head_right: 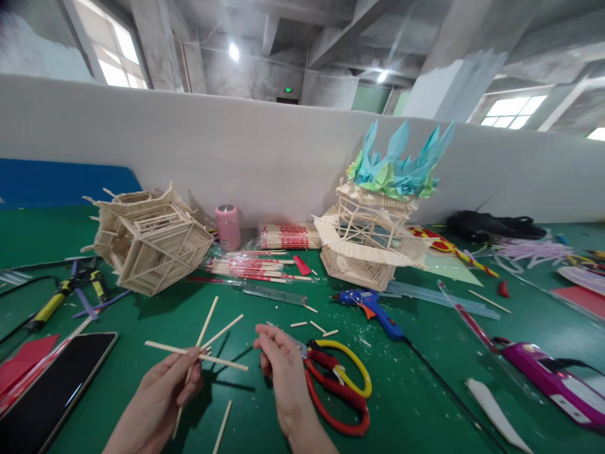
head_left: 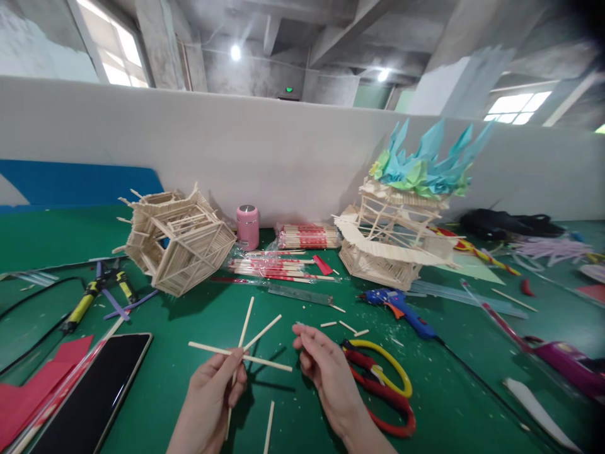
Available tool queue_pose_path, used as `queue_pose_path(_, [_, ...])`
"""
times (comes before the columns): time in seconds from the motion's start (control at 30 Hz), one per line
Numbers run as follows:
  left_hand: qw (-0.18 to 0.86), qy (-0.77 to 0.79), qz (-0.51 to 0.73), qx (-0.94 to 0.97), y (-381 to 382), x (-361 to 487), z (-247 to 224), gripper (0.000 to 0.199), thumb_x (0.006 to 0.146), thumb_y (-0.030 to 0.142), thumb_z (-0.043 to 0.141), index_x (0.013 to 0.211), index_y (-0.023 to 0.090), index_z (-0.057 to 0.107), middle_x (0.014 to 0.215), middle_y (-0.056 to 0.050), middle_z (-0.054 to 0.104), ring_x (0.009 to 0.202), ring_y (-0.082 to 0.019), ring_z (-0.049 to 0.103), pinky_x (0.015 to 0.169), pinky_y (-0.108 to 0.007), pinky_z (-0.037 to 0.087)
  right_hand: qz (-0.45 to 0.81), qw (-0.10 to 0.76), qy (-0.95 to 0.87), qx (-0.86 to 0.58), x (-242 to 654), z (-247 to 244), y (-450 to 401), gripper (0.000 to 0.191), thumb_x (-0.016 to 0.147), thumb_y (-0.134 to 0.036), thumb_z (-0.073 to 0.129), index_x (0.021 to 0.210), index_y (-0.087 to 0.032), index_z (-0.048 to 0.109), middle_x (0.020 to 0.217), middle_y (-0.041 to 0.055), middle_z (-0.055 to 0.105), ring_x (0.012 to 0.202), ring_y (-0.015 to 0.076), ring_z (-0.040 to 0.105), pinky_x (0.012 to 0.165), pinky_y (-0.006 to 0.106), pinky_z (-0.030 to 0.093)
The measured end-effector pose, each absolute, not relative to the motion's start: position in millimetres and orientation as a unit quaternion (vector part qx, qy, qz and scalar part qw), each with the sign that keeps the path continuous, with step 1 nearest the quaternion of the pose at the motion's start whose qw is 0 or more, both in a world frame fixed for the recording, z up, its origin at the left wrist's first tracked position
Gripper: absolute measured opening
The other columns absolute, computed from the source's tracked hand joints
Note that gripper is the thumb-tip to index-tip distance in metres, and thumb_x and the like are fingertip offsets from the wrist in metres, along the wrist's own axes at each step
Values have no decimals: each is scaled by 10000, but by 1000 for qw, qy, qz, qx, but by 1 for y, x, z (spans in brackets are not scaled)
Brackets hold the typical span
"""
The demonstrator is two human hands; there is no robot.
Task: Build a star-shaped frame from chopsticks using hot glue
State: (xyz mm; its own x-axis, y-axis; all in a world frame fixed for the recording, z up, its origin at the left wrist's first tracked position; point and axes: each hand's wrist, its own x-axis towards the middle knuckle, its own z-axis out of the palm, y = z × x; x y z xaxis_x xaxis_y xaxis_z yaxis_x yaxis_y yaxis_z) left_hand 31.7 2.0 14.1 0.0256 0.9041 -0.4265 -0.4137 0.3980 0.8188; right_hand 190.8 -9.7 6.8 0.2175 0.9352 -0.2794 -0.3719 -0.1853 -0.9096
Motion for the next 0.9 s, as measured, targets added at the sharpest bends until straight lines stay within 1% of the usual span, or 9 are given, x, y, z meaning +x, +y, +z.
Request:
queue_pose_path(0.07, [674,496,487,250,1,32,15,372,479,431,758,556,113,580,417,51,493,341,-4,294,385,-171,201,548,596,-278,-517,192,5,-11,381,689,-477,625,975,-227,634,842,18,612,610,113,476,529,217,357])
queue_pose_path(0.13, [680,493,479,255,0,34,15,360,479,415,760,544,113,574,413,51,489,338,-4,292,383,-171,195,534,618,-304,-490,191,4,-12,456,749,-536,530,1120,-273,559,1102,40,575,862,171,520,704,273,391])
queue_pose_path(0.2, [688,491,468,260,-1,36,16,360,482,413,759,527,113,565,409,50,488,331,0,288,381,-170,184,539,630,-333,-449,190,5,-14,509,797,-590,399,1218,-311,468,1300,22,441,1105,203,428,883,336,315])
queue_pose_path(0.27, [695,490,456,263,-3,39,16,372,480,430,756,527,114,566,402,50,485,322,4,285,375,-165,167,563,626,-349,-412,189,7,-15,548,814,-627,287,1261,-334,407,1381,-9,331,1224,204,313,973,373,217])
queue_pose_path(0.37, [701,490,443,267,-6,43,15,404,451,463,757,504,117,554,383,52,475,309,8,272,366,-160,157,590,619,-364,-368,186,9,-16,586,811,-645,227,1286,-333,367,1415,-28,257,1282,197,213,1016,396,145])
queue_pose_path(0.5, [705,495,430,270,-7,45,13,410,443,473,759,520,121,564,388,49,482,328,4,282,362,-143,176,611,618,-369,-330,184,9,-17,559,827,-617,245,1289,-324,366,1422,-32,238,1299,184,161,1034,392,99])
queue_pose_path(0.63, [702,502,426,271,-6,45,12,436,416,495,761,526,121,566,378,54,466,328,1,284,344,-137,148,624,613,-364,-321,183,10,-18,544,827,-612,265,1276,-329,386,1421,-32,242,1300,178,158,1036,383,100])
queue_pose_path(0.77, [699,505,425,275,-5,45,12,439,405,490,767,523,119,564,380,54,464,332,-4,293,341,-135,158,622,609,-366,-330,185,10,-18,556,819,-623,268,1271,-324,395,1419,-27,247,1299,179,162,1034,383,107])
queue_pose_path(0.9, [696,503,429,281,-7,45,11,410,442,477,757,529,122,570,391,50,474,337,-5,298,346,-139,171,623,598,-374,-338,185,8,-18,579,815,-628,269,1276,-302,396,1416,-11,255,1299,185,167,1028,385,130])
